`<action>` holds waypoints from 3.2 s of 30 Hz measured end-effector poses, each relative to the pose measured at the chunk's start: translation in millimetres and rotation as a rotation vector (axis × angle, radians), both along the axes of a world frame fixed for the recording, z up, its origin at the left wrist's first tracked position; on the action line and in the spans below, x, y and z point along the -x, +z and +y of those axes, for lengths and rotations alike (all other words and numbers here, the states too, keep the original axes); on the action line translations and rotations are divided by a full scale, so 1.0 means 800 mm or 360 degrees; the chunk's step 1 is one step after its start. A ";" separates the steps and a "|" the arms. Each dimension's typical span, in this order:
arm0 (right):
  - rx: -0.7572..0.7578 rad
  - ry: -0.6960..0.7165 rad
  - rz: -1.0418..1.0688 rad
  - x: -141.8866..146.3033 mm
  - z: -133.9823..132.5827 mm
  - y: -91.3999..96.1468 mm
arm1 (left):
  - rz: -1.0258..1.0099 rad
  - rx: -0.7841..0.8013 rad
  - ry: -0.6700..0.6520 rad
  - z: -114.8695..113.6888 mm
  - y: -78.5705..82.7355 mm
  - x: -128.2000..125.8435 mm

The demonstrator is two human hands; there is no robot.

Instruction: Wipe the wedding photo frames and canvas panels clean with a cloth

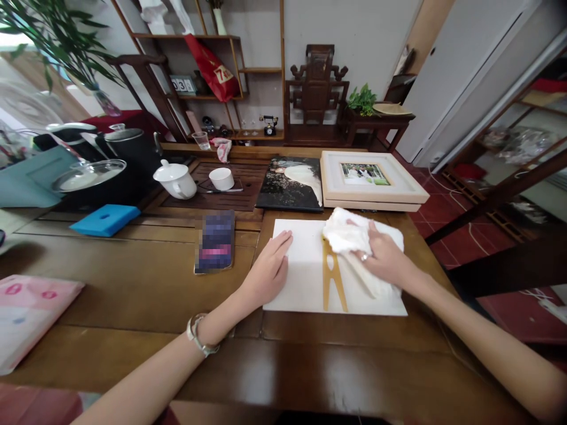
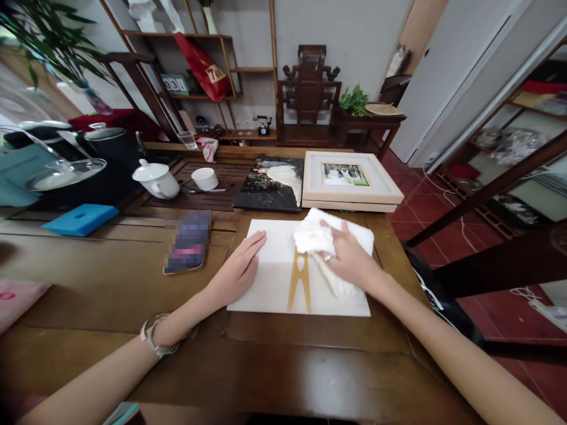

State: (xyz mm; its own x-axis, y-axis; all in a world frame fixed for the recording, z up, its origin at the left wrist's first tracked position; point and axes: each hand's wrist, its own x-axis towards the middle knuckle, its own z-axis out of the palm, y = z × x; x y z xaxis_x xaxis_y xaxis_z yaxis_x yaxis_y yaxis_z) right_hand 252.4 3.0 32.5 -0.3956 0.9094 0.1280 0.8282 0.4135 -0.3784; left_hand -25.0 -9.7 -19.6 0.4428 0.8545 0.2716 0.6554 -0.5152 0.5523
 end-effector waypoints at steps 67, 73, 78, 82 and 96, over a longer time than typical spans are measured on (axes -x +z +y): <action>0.0013 0.0435 -0.0207 0.024 -0.036 0.001 | -0.0004 -0.0038 -0.0023 0.002 -0.006 0.001; 0.0005 0.0751 -0.0290 0.034 -0.119 0.001 | 0.0005 -0.0013 -0.0021 0.003 -0.007 0.001; -0.0066 0.0653 -0.0200 0.015 -0.074 -0.008 | -0.0004 -0.0040 -0.0030 0.003 -0.008 0.002; -0.0147 0.0321 -0.0108 -0.009 -0.004 -0.019 | -0.0007 -0.0042 -0.0030 0.002 -0.007 0.001; 0.0094 0.0413 -0.0307 0.009 -0.158 0.012 | -0.0006 -0.0003 -0.0024 0.002 -0.006 0.001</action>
State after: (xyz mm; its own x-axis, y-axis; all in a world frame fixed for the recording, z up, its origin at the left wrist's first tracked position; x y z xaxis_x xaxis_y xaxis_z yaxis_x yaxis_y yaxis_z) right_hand 245.1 -123.1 42.3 -0.6270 0.7787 -0.0221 0.7568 0.6021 -0.2543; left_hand -25.6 -8.0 -24.2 0.4548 0.8471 0.2751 0.6452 -0.5263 0.5539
